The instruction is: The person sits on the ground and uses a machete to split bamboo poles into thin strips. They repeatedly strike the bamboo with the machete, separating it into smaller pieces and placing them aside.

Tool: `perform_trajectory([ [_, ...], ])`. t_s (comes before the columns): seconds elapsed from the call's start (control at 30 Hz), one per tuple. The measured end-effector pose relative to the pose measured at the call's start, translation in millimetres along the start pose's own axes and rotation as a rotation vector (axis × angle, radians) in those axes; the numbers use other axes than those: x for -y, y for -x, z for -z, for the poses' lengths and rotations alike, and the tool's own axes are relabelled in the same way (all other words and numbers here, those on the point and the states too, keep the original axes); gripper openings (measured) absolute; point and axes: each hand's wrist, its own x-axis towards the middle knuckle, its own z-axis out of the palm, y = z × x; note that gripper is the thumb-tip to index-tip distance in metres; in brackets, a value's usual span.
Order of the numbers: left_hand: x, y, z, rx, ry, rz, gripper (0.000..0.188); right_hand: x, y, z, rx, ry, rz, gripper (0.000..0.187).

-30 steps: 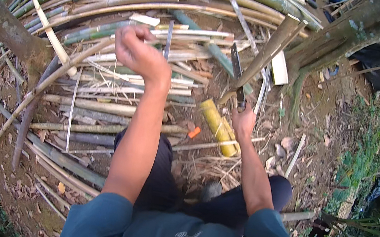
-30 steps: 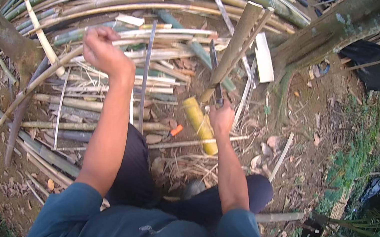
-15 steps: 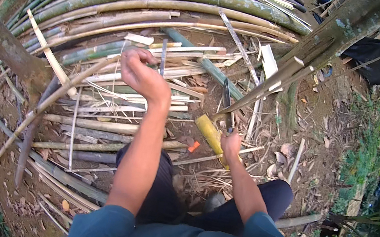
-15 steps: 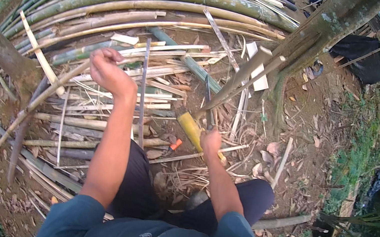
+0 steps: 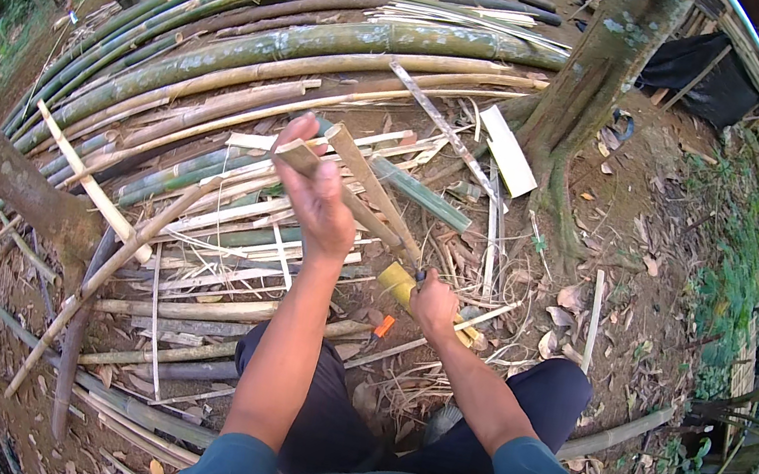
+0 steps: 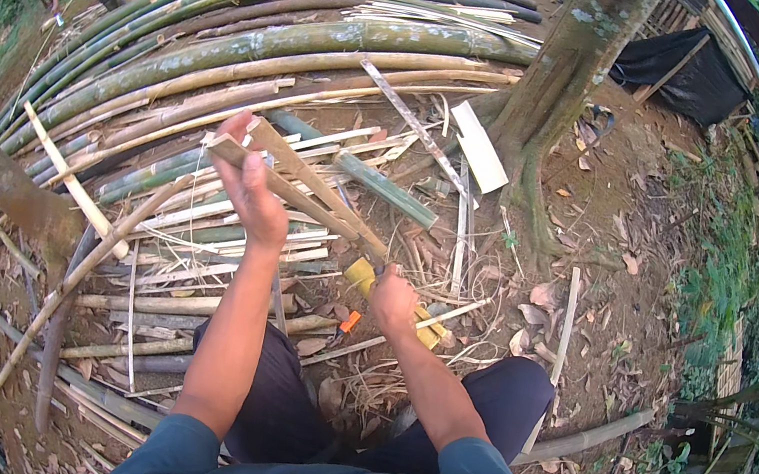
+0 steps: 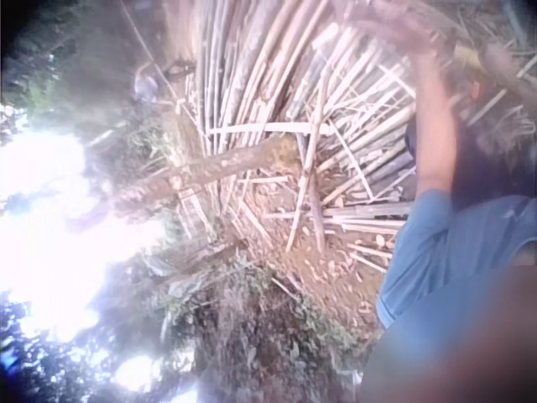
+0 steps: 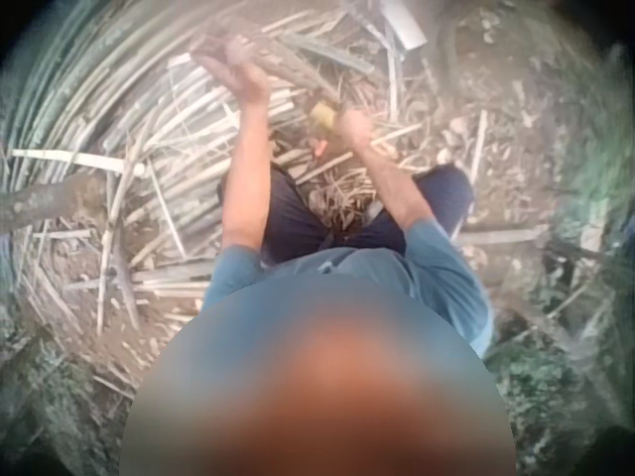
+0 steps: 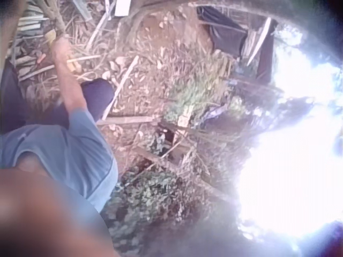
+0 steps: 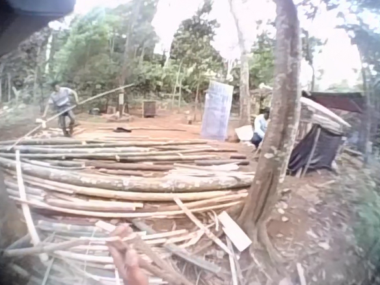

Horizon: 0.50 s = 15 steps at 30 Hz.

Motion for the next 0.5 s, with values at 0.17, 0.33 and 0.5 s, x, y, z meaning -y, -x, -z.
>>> perform_trajectory([
  [0.17,2.5,5.8,-6.7,0.031,0.160,0.188,0.039,-13.1,-0.8,-16.1,0.013,-0.052,-0.012,0.033],
  [0.33,-4.7,23.2,-19.9,-0.102,0.153,0.138,0.042,-14.7,4.3,-19.7,0.120,-0.154,-0.107,0.031],
  [0.5,2.5,29.7,-28.9,-0.216,0.033,0.117,0.054,-20.7,2.0,-19.6,0.187,-0.207,-0.125,0.032],
])
